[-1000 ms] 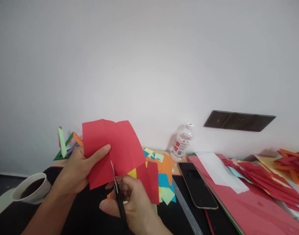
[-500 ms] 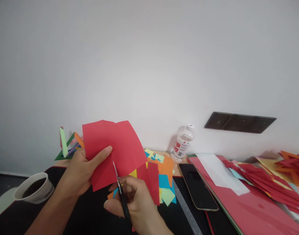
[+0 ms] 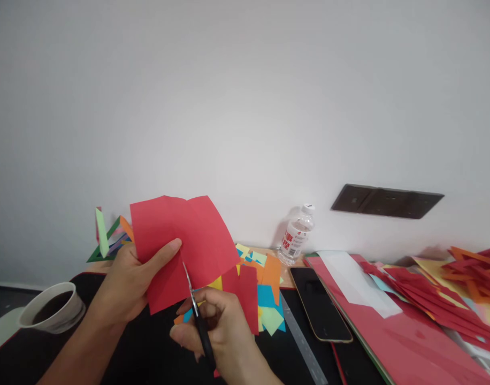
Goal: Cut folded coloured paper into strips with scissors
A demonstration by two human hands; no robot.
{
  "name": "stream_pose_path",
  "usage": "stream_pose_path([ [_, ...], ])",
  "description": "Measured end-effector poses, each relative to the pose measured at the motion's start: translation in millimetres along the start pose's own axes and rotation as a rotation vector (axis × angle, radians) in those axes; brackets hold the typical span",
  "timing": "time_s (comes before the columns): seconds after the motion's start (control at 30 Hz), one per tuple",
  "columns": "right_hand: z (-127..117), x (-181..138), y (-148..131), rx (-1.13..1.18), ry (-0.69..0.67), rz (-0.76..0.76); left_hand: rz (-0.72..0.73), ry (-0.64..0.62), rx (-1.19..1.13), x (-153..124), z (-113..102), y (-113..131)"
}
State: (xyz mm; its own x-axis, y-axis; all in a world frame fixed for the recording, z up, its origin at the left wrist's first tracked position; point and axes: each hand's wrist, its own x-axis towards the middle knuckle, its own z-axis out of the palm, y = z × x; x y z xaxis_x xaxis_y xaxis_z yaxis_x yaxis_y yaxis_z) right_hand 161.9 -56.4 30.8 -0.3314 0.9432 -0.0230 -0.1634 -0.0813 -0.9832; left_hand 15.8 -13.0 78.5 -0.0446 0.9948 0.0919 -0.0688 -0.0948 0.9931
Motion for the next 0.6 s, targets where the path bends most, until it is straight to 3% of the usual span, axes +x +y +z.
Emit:
stream_pose_path([
  [0.37,3,3,6,0.088,0.094,-0.025,0.013,-0.019,-0.053,-2,6,4],
  [0.6,1,0,-3,0.031,0.032,-0.028,-0.007,-0.063,-0.084,-6,10,1],
])
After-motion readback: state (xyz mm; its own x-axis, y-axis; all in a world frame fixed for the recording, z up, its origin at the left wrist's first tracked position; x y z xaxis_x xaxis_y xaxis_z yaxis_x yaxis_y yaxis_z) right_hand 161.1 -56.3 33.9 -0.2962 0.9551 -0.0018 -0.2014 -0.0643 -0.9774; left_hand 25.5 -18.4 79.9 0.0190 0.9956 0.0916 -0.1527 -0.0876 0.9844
